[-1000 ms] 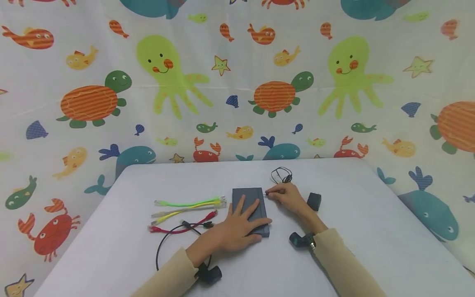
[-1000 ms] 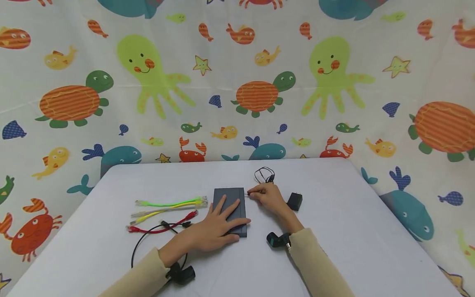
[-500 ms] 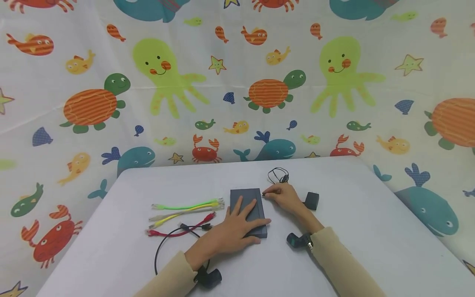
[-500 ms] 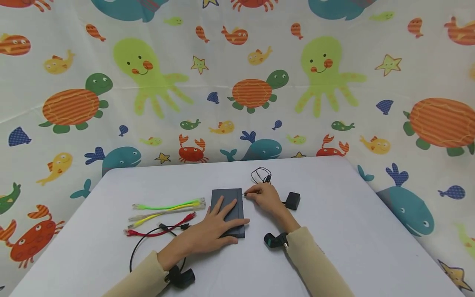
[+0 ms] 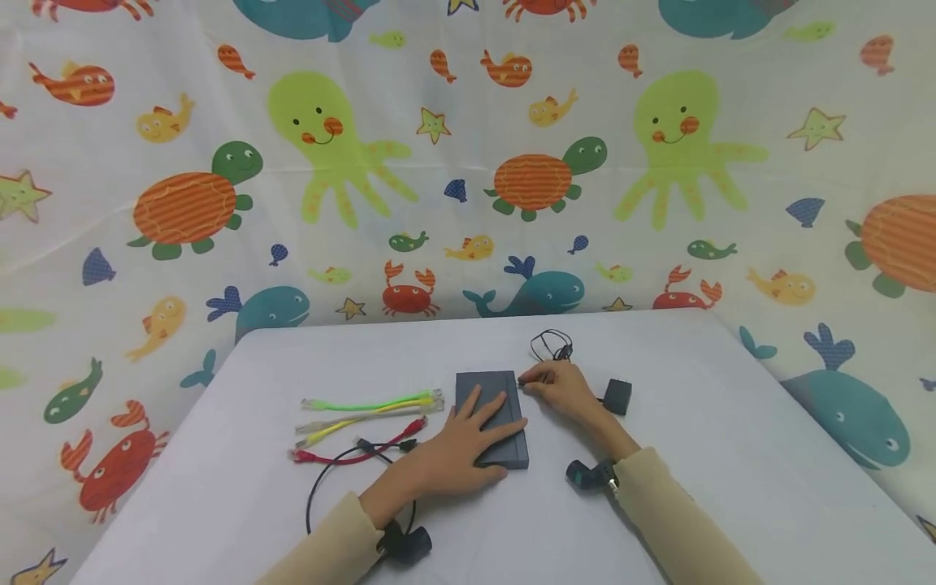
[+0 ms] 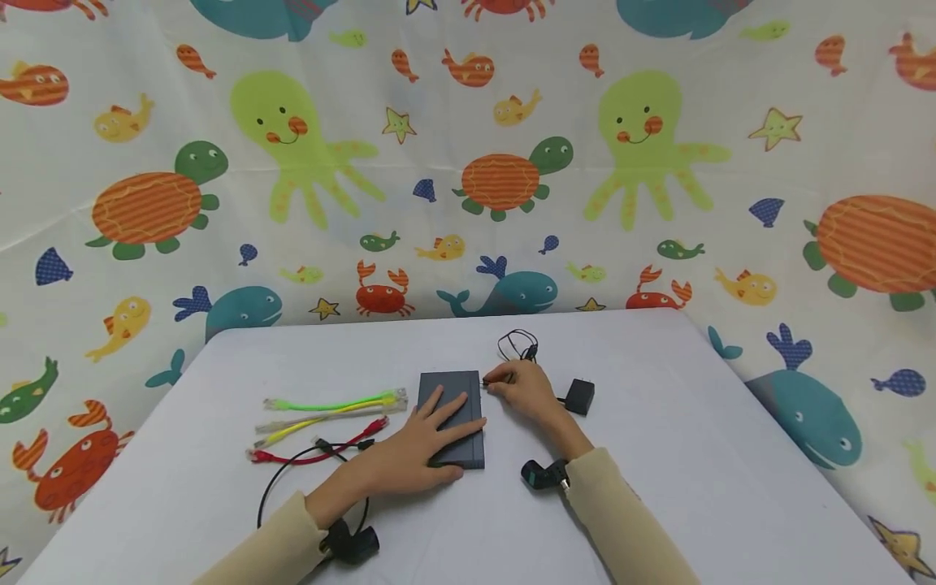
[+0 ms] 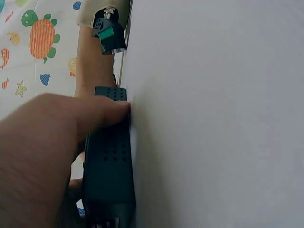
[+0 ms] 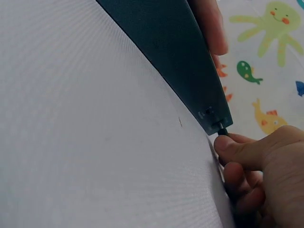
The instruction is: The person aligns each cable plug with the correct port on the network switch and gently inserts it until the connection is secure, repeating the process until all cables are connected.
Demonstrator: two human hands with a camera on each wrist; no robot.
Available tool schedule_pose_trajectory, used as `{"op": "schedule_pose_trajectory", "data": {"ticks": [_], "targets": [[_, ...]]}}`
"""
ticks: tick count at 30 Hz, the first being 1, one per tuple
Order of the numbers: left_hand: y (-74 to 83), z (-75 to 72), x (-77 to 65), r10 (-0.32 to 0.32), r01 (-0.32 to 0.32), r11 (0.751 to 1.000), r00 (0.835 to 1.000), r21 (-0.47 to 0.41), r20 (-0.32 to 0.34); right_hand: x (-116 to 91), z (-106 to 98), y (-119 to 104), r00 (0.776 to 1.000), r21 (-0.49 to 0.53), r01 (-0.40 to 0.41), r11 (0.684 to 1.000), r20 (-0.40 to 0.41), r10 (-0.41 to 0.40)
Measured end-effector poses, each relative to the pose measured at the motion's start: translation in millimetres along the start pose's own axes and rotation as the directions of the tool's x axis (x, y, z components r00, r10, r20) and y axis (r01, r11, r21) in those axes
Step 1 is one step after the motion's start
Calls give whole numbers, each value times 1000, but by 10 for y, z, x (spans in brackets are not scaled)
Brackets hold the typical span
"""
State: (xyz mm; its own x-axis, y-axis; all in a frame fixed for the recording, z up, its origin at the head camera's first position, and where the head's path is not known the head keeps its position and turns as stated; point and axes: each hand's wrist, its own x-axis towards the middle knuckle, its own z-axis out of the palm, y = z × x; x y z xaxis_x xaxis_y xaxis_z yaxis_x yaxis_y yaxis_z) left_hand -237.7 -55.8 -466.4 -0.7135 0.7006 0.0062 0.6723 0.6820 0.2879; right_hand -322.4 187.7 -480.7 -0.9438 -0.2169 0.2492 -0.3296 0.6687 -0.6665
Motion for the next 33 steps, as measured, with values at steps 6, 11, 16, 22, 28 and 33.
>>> {"op": "schedule_pose_trajectory", "data": {"ticks": [6,11,16,22,28,33], "targets": [[-14,11,-78,-130,119,985,988,-121,-88,29,-54,13,997,134,-59,989,62,51],[-63,82,-155,-202,171,958,972,-230,-117,28,-8,22,994,154,-89,984,78,77],[-136,113,-169,-198,155,957,967,-245,-159,30,32,24,999,111,-39,993,42,34],[-186,135,-129,-176,115,960,957,-254,-232,50,13,-3,1000,84,-24,996,-6,25],[-211,159,-137,-155,73,948,957,-310,-247,52,20,-28,999,72,-34,997,11,33],[-223,172,-125,-142,64,959,952,-277,-272,51,22,-20,999,62,-47,997,9,47]]}}
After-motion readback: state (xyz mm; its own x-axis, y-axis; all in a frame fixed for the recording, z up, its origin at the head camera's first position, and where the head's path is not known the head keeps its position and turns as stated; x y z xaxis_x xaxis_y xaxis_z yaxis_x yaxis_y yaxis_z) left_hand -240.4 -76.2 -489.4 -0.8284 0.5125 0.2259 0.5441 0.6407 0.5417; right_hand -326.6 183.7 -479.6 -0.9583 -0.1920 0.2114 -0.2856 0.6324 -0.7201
